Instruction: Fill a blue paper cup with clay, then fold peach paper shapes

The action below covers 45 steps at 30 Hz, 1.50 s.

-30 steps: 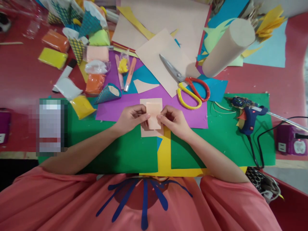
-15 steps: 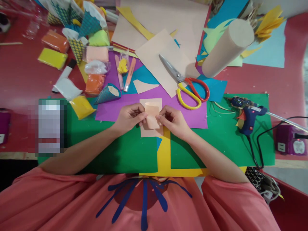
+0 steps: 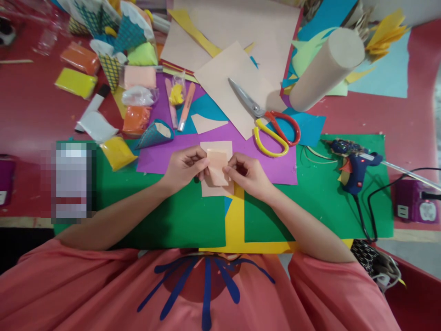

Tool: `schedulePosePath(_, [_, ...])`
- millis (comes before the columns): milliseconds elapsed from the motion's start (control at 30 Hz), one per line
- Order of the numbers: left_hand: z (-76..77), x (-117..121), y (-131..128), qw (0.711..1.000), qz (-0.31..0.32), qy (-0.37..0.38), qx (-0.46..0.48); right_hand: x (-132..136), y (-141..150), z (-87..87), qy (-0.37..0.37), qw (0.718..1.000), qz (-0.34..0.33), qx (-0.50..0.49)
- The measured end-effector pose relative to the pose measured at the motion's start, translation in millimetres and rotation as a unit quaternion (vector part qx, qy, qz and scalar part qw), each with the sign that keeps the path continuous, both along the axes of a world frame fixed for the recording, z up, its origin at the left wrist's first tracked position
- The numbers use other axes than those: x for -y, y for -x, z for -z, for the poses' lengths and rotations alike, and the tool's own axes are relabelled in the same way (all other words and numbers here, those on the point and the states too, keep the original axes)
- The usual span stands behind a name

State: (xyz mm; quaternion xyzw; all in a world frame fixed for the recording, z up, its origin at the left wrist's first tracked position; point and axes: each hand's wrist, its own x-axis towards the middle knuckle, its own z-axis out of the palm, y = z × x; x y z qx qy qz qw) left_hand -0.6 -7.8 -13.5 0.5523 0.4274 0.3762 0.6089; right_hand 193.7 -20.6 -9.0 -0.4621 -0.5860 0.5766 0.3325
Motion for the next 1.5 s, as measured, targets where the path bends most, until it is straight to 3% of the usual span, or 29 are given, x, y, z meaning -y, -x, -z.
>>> schedulePosePath(767, [2.4, -1.7, 1.7, 0.999, -0.033, -0.041, -0.005, 0.6, -0.4, -0.3, -0.024, 0.999, -0.044, 0.018])
schedulePosePath(933, [1.5, -2.8, 2.3, 0.999, -0.031, -0.019, -0.012, -0.9, -0.8, -0.6, 0.013, 0.999, -0.034, -0.025])
schedulePosePath(1200, [0.7, -2.3, 1.4, 0.994, 0.057, -0.026, -0.089, -2.6, 0.5, -2.0, 0.066, 0.992, 0.024, -0.100])
schedulePosePath(1500, [-3.9, -2.3, 0.8, 0.995, 0.061, -0.006, -0.079, -3.0, 0.1, -3.1, 0.063, 0.994, 0.022, -0.081])
